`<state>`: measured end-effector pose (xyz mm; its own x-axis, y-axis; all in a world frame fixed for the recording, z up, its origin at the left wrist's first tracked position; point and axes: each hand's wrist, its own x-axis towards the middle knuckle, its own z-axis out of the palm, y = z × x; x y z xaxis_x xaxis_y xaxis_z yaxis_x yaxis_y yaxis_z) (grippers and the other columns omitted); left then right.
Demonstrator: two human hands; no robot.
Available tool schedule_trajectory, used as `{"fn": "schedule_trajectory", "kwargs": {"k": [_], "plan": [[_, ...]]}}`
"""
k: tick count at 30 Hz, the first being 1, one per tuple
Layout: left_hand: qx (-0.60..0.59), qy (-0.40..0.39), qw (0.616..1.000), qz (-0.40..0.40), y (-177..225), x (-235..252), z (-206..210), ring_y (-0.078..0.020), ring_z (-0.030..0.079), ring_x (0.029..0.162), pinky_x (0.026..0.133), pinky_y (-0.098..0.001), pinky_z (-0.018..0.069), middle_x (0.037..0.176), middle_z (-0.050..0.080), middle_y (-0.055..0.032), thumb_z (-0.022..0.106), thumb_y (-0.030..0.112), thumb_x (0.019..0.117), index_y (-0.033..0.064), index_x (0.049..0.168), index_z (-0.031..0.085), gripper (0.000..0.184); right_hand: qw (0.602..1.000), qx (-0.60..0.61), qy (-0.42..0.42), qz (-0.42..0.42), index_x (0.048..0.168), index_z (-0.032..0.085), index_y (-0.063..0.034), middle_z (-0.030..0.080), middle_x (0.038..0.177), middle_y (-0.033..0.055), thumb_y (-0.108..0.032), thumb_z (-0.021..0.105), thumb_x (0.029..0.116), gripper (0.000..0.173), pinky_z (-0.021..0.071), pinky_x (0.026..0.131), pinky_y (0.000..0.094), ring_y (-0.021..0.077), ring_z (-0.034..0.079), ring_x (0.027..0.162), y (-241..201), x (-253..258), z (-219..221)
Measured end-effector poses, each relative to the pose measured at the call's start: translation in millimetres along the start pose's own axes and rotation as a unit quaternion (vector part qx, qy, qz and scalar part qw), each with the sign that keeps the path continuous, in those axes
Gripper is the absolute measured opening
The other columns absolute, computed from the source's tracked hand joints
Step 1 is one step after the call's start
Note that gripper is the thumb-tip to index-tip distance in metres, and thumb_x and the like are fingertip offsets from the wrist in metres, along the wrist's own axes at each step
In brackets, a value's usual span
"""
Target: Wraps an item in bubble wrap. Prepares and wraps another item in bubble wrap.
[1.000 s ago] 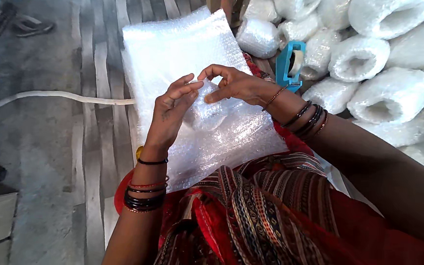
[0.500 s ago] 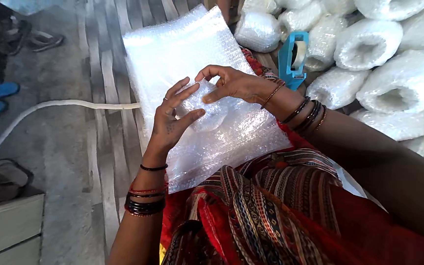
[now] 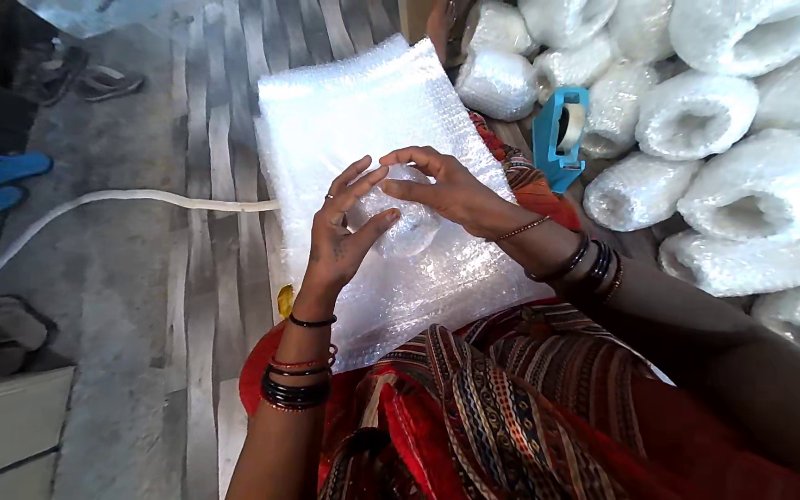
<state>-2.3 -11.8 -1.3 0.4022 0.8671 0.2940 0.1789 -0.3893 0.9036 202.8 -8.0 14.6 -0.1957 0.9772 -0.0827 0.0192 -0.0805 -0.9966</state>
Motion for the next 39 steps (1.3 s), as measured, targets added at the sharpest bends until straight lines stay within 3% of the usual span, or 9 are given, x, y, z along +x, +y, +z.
{"fn": "schedule_trajectory", "kwargs": {"k": [4, 8, 13, 16, 20, 23, 26, 32, 39], "plan": [[-0.013, -0.004, 0.999, -0.036, 28, -9, 1, -0.0206, 0.051, 0.135, 0.105, -0.0307, 0.0484, 0.158, 0.042, -0.0121, 0.068, 0.002, 0.0927, 0.0021, 0.146, 0.053, 0.055, 0.998, -0.046, -0.024, -0.038, 0.151, 0.050, -0.0133, 0.046, 0.152, 0.0117, -0.035, 0.050, 0.1060, 0.050, 0.0448, 0.109, 0.0399, 0.0188, 0.048, 0.137, 10, -10, 1], [-0.024, -0.010, 0.999, -0.025, 37, -11, -1, -0.0153, 0.058, 0.126, 0.101, -0.0277, 0.0500, 0.150, 0.051, -0.0106, 0.053, 0.007, 0.1036, 0.0049, 0.152, 0.040, 0.050, 0.978, -0.161, 0.030, -0.130, 0.157, 0.039, -0.0067, 0.039, 0.158, 0.0187, -0.042, 0.078, 0.0857, 0.089, 0.0411, 0.114, 0.0469, 0.0274, 0.042, 0.143, 20, -29, 9], [-0.023, 0.104, 0.994, -0.030, 49, -4, 1, -0.0029, 0.062, 0.087, 0.080, -0.0180, 0.0512, 0.102, 0.066, -0.0034, 0.052, 0.015, 0.1074, 0.0012, 0.122, 0.060, 0.021, 0.957, -0.183, 0.107, -0.199, 0.151, 0.045, -0.0002, 0.043, 0.155, 0.0206, -0.027, 0.077, 0.0891, 0.075, 0.0469, 0.107, 0.0426, 0.0283, 0.048, 0.138, 15, -43, 19], [0.039, 0.142, 0.989, 0.023, 49, 2, -5, -0.0076, 0.065, 0.101, 0.088, -0.0224, 0.0544, 0.114, 0.065, -0.0073, 0.059, 0.012, 0.1035, -0.0001, 0.121, 0.057, 0.021, 0.928, -0.217, 0.129, -0.274, 0.134, 0.054, 0.0031, 0.046, 0.149, 0.0225, -0.020, 0.077, 0.0894, 0.056, 0.0487, 0.106, 0.0387, 0.0269, 0.050, 0.136, 16, -45, 20], [0.200, 0.087, 0.961, 0.167, 56, 2, -21, -0.0156, 0.058, 0.116, 0.098, -0.0269, 0.0492, 0.125, 0.061, -0.0114, 0.070, 0.017, 0.0960, 0.0036, 0.100, 0.073, 0.014, 0.917, -0.225, 0.145, -0.294, 0.117, 0.056, 0.0008, 0.051, 0.141, 0.0213, -0.023, 0.078, 0.0889, 0.043, 0.0497, 0.102, 0.0351, 0.0238, 0.054, 0.131, 20, -43, 21], [0.339, 0.019, 0.924, 0.178, 60, 10, -26, -0.0310, 0.059, 0.120, 0.099, -0.0442, 0.0474, 0.134, 0.062, -0.0153, 0.066, 0.020, 0.0982, 0.0107, 0.117, 0.076, 0.024, 0.912, -0.242, 0.143, -0.300, 0.108, 0.060, -0.0007, 0.054, 0.135, 0.0193, -0.024, 0.077, 0.0896, 0.034, 0.0511, 0.097, 0.0344, 0.0243, 0.056, 0.124, 19, -42, 24], [0.433, -0.034, 0.891, 0.134, 68, 20, -26, -0.0394, 0.058, 0.123, 0.099, -0.0541, 0.0470, 0.134, 0.063, -0.0168, 0.065, 0.016, 0.0985, 0.0099, 0.132, 0.069, 0.034, 0.916, -0.237, 0.138, -0.293, 0.111, 0.061, -0.0014, 0.055, 0.133, 0.0179, -0.022, 0.077, 0.0896, 0.034, 0.0525, 0.092, 0.0383, 0.0259, 0.058, 0.121, 17, -42, 26], [0.476, -0.074, 0.869, 0.111, 93, 29, -25, -0.0414, 0.061, 0.110, 0.091, -0.0554, 0.0488, 0.117, 0.065, -0.0203, 0.072, 0.010, 0.0936, 0.0009, 0.103, 0.072, 0.013, 0.927, -0.250, 0.125, -0.250, 0.129, 0.059, -0.0013, 0.055, 0.136, 0.0189, -0.021, 0.077, 0.0907, 0.047, 0.0525, 0.086, 0.0503, 0.0323, 0.061, 0.115, 7, -46, 27], [0.539, -0.079, 0.800, 0.250, 86, 15, -29, -0.0383, 0.063, 0.103, 0.083, -0.0515, 0.0482, 0.111, 0.067, -0.0177, 0.061, 0.003, 0.0966, 0.0015, 0.092, 0.073, 0.012, 0.928, -0.253, 0.130, -0.238, 0.133, 0.059, 0.0000, 0.058, 0.134, 0.0200, -0.020, 0.080, 0.0881, 0.054, 0.0531, 0.087, 0.0506, 0.0331, 0.062, 0.113, 3, -46, 27]]}}
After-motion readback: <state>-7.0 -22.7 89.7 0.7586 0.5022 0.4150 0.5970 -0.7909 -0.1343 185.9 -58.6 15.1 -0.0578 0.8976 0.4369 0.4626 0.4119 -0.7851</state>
